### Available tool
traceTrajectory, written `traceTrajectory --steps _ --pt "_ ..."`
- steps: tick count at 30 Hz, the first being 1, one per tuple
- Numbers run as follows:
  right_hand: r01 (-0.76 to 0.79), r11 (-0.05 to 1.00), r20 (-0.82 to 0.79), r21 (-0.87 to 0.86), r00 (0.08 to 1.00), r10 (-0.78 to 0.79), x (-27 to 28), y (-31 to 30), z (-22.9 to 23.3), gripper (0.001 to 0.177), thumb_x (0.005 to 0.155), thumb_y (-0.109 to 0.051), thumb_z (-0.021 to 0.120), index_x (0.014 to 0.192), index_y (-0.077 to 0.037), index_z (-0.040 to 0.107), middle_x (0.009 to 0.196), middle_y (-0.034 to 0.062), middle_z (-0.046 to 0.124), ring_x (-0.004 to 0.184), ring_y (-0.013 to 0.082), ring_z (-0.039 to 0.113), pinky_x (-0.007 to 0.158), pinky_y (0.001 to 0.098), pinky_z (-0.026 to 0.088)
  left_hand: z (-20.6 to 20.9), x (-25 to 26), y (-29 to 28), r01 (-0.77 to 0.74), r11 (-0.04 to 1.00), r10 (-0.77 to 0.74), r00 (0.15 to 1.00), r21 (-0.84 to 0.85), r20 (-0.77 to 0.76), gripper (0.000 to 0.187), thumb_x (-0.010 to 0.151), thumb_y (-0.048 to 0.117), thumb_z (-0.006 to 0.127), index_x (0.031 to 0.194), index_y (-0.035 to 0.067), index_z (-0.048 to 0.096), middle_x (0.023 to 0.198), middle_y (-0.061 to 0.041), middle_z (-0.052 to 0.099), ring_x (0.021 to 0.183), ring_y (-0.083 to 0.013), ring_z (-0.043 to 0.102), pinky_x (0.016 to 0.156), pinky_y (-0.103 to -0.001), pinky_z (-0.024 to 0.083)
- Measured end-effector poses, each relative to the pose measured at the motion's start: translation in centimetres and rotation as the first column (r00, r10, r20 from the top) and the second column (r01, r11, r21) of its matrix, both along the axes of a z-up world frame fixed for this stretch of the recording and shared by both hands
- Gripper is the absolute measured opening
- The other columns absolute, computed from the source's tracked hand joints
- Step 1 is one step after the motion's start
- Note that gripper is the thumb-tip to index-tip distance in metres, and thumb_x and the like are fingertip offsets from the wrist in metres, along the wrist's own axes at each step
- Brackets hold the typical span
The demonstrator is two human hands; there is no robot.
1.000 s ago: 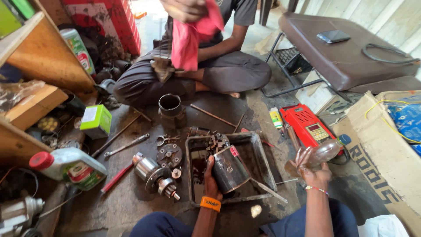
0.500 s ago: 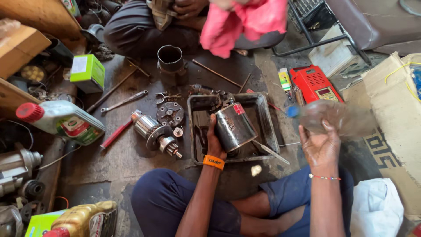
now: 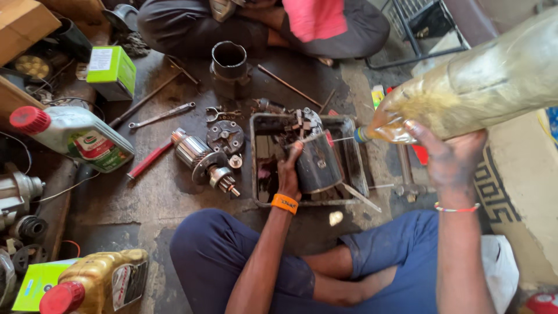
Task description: The person pours liquid from a plastic bottle into a cylindrical metal part, then pours the liquid into a bottle. The person then wipes the cylindrical part with a red cloth.
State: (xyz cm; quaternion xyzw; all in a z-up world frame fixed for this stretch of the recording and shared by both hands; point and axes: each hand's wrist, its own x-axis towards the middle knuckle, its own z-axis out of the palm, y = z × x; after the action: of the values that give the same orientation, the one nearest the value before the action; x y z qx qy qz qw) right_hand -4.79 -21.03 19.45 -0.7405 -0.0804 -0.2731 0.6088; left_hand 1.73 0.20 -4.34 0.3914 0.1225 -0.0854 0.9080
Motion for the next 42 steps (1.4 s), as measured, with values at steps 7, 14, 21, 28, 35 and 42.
traceTrajectory --steps 7,14,21,28,35,42 --pt "-0.119 0.955 0.012 -0.270 0.992 0.127 3.8 2.3 5.9 0.032 0.093 -0.001 0.079 0.122 0.006 0.067 0.119 0.0087 0.073 0.107 0.0163 0.072 0.103 0.0301 0.058 4.0 -1.3 0.3 -0.024 0.987 -0.002 0.987 0.159 0.158 0.053 0.079 0.037 0.083 0.113 -0.002 0.072 0.104 -0.010 0.075 0.088 -0.0179 0.070 0.080 -0.034 0.058" --pt "-0.172 0.812 -0.075 -0.558 0.985 0.157 6.8 5.3 8.1 0.029 0.092 -0.009 0.079 0.117 0.004 0.073 0.113 0.0106 0.077 0.099 0.0162 0.075 0.093 0.0304 0.059 5.9 -2.2 0.2 0.025 0.990 -0.051 0.981 0.139 0.185 0.042 0.079 0.028 0.085 0.106 -0.003 0.076 0.097 -0.008 0.077 0.080 -0.0148 0.070 0.073 -0.030 0.059" --pt "-0.368 0.735 -0.181 -0.570 0.928 0.325 8.7 7.9 8.8 0.028 0.092 -0.009 0.077 0.117 0.004 0.073 0.112 0.0089 0.078 0.097 0.0150 0.074 0.089 0.0297 0.060 5.6 -1.9 -0.4 0.032 0.963 -0.094 0.971 0.269 0.221 0.042 0.077 0.028 0.088 0.106 0.000 0.075 0.097 -0.008 0.078 0.081 -0.0153 0.073 0.075 -0.031 0.060" --pt "-0.362 0.720 -0.188 -0.593 0.931 0.313 9.7 9.5 8.6 0.035 0.089 -0.014 0.079 0.119 0.002 0.073 0.111 0.0091 0.078 0.096 0.0153 0.075 0.089 0.0310 0.060 5.9 -2.3 -0.4 0.006 0.963 -0.085 0.955 0.268 0.283 0.045 0.075 0.028 0.090 0.108 0.001 0.076 0.101 -0.008 0.079 0.086 -0.0143 0.073 0.080 -0.030 0.061" --pt "-0.194 0.587 -0.043 -0.786 0.964 0.261 11.2 10.9 8.6 0.044 0.089 -0.023 0.084 0.121 0.004 0.071 0.112 0.0146 0.077 0.100 0.0235 0.076 0.091 0.0358 0.058 6.3 -2.3 -0.5 0.009 0.953 -0.103 0.949 0.304 0.297 0.044 0.075 0.030 0.090 0.107 0.002 0.077 0.101 -0.008 0.079 0.087 -0.0144 0.073 0.081 -0.031 0.060" --pt "-0.194 0.539 -0.060 -0.820 0.965 0.256 11.4 11.2 8.3 0.041 0.088 -0.026 0.084 0.119 0.000 0.075 0.110 0.0144 0.078 0.099 0.0247 0.077 0.089 0.0369 0.058 6.2 -2.2 -0.5 0.042 0.928 -0.133 0.965 0.370 0.224 0.047 0.072 0.034 0.090 0.103 0.002 0.078 0.096 -0.009 0.080 0.081 -0.0148 0.075 0.075 -0.031 0.061"
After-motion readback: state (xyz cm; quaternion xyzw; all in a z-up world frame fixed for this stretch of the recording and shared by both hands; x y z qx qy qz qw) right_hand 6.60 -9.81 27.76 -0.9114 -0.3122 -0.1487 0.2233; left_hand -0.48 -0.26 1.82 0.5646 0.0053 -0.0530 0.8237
